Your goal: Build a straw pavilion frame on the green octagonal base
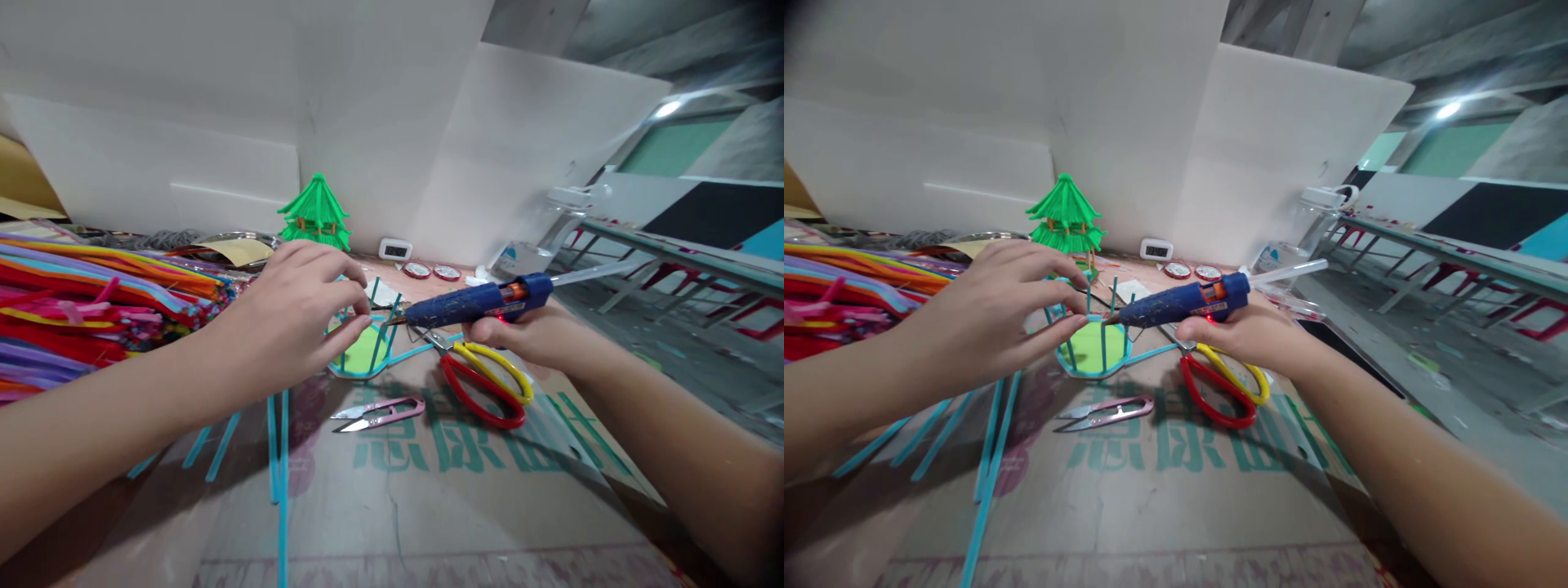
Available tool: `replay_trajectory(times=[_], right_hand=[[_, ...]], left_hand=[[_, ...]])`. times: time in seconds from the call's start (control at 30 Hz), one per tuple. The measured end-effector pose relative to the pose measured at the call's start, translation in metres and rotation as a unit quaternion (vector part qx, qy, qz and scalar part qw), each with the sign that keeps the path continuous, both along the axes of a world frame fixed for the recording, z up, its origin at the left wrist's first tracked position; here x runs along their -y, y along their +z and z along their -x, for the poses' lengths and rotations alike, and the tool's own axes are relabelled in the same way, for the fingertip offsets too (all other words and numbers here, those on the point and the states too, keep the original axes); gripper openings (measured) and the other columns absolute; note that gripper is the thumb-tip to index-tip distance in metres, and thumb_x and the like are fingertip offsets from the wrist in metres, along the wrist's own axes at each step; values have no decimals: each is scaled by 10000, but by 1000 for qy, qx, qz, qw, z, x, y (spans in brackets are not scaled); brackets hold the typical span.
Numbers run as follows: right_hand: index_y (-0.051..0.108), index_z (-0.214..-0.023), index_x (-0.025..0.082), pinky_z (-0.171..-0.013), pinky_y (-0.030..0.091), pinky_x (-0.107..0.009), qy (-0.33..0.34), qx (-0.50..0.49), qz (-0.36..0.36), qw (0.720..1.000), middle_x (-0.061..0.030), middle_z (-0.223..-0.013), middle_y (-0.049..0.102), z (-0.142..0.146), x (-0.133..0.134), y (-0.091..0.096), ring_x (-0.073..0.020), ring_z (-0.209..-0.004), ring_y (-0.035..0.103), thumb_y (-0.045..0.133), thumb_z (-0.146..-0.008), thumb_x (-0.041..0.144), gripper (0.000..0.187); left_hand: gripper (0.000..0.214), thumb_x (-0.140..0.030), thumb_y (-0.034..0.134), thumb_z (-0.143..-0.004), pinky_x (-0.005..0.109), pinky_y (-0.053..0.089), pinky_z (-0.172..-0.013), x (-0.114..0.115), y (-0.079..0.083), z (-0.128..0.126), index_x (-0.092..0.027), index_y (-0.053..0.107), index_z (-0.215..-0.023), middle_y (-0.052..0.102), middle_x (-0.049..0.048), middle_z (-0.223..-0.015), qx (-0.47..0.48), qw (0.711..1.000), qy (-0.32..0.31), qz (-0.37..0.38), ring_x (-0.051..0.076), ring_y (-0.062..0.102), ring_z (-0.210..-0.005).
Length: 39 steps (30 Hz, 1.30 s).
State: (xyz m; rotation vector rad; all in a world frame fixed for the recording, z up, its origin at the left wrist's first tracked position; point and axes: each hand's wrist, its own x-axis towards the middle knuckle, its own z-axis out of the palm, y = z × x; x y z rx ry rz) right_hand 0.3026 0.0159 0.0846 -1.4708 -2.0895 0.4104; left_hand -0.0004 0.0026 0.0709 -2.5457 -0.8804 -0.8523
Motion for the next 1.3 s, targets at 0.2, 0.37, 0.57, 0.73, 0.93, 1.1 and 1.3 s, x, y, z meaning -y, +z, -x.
replay_trajectory(times=[0.2, 0.37, 0.57, 0.73, 0.93, 1.1, 1.3], right_hand=[[634, -617, 262, -591, 533, -351, -11, 51, 0, 999, -27, -538, 590, -1, 2, 1, -277, -738, 682, 668, -668, 734, 476], [661, -665, 245, -667, 564, -350, 61, 27, -5, 998, -30, -580, 627, -5, -1, 0, -285, -843, 696, 665, -751, 666, 429], [731, -762, 257, -509, 486, -295, 43, 38, -15, 998, -7, -596, 643, -9, -4, -3, -212, -626, 641, 676, -732, 694, 441], [691, -636, 234, -493, 460, -283, 77, 9, 28, 997, -7, -544, 624, -11, -6, -3, -162, -520, 576, 670, -740, 717, 494], [743, -834, 198, -694, 560, -340, 180, -219, 76, 956, -81, -854, 751, -16, -16, -9, -202, -715, 673, 595, -844, 718, 541], [760, -906, 217, -760, 572, -350, 88, -235, 18, 968, -64, -933, 768, -15, -38, -2, -240, -870, 709, 744, -769, 622, 428], [783, -987, 188, -732, 528, -315, -42, -98, 21, 994, -65, -946, 777, -4, -92, -5, -221, -861, 679, 815, -728, 466, 381]], left_hand=[[226, -335, 503, -986, 514, 398, -964, 0, -1, 0, -205, 673, -911, 671, 81, -1111, 1, 1000, -3, -1, 301, 604, -1093], [219, -330, 512, -982, 508, 401, -963, 0, -1, 0, -206, 677, -912, 675, 80, -1105, -1, 1000, -2, -2, 300, 610, -1094], [211, -328, 515, -980, 508, 398, -964, -1, -1, 0, -208, 675, -911, 676, 77, -1108, -4, 1000, -1, -1, 293, 608, -1080], [226, -337, 511, -981, 512, 403, -962, -1, -1, 0, -205, 679, -906, 675, 83, -1109, -4, 1000, 1, -1, 303, 610, -1092], [251, -349, 503, -985, 505, 404, -964, -1, 0, 1, -203, 690, -906, 676, 79, -1106, 0, 1000, -1, 3, 294, 610, -1079], [246, -347, 512, -983, 510, 402, -964, -1, 3, 2, -199, 690, -900, 677, 78, -1092, 3, 1000, 0, 8, 291, 607, -1066], [243, -337, 499, -991, 497, 405, -957, -3, 6, 4, -214, 707, -965, 687, 76, -1127, -5, 1000, 4, 10, 288, 609, -1078]])
